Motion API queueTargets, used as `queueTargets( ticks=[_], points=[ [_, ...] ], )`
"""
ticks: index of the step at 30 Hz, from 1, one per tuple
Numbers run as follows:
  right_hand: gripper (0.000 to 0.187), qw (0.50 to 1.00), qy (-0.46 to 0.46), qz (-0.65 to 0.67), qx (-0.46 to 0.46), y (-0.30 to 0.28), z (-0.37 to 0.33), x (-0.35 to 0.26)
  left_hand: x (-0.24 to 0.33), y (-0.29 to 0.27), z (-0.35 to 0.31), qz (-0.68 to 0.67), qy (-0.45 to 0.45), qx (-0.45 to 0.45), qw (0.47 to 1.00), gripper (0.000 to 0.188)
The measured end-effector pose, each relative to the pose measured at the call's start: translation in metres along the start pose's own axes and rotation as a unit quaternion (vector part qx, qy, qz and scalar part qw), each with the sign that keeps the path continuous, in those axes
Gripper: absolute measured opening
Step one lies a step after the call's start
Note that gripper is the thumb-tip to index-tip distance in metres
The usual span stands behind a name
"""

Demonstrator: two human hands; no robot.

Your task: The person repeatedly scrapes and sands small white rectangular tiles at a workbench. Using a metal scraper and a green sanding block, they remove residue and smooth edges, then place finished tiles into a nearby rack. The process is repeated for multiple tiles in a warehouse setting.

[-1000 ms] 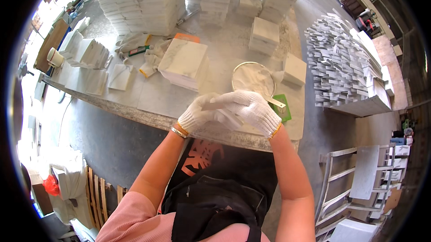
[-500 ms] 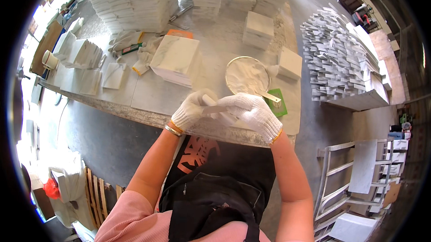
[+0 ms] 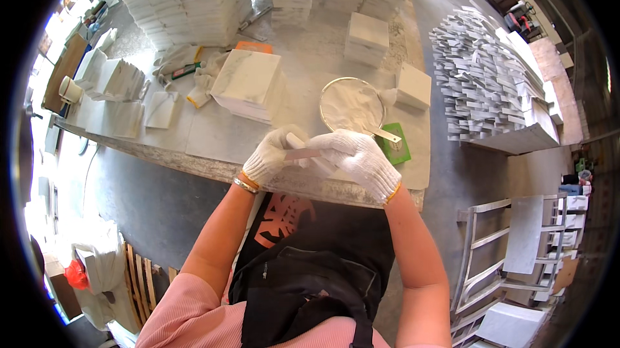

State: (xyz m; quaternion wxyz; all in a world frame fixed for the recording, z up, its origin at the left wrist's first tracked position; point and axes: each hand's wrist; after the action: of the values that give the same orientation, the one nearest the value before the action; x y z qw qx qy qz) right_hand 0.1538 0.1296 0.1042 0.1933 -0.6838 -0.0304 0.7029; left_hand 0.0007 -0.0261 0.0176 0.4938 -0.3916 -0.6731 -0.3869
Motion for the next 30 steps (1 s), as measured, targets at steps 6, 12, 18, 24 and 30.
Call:
queueTargets(
  ticks=[6,12,18,24,30],
  points=[
    [0.036,0.999,0.044,-0.011,-0.03,-0.006,-0.011,-0.016,-0.022,-0.005,0.006,0.004,0.07,0.011,0.997,0.028],
    [0.035,0.994,0.107,0.037,-0.004,-0.003,-0.011,-0.025,-0.017,-0.001,0.006,0.003,0.067,-0.003,0.998,0.027],
    [0.031,0.995,0.097,0.007,-0.019,-0.005,-0.01,-0.02,-0.011,-0.003,0.0,-0.016,0.061,-0.005,0.998,0.026],
    [0.03,0.996,0.089,-0.008,-0.002,-0.006,-0.018,-0.02,-0.023,-0.004,0.006,0.003,0.095,-0.002,0.995,0.027],
    [0.032,0.999,0.036,-0.011,-0.003,-0.001,-0.012,-0.008,-0.006,-0.001,0.001,0.008,0.045,0.002,0.999,0.027]
  ],
)
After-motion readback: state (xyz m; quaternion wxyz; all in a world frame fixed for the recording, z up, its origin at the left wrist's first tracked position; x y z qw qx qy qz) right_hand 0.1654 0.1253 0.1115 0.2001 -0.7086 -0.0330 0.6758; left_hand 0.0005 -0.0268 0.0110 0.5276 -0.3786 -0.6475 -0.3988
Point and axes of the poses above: each hand's wrist, its own z-axis towards the middle knuckle, its own y-axis out of the palm, x = y × z, and after that the axes turned 9 degrees about z, right-handed
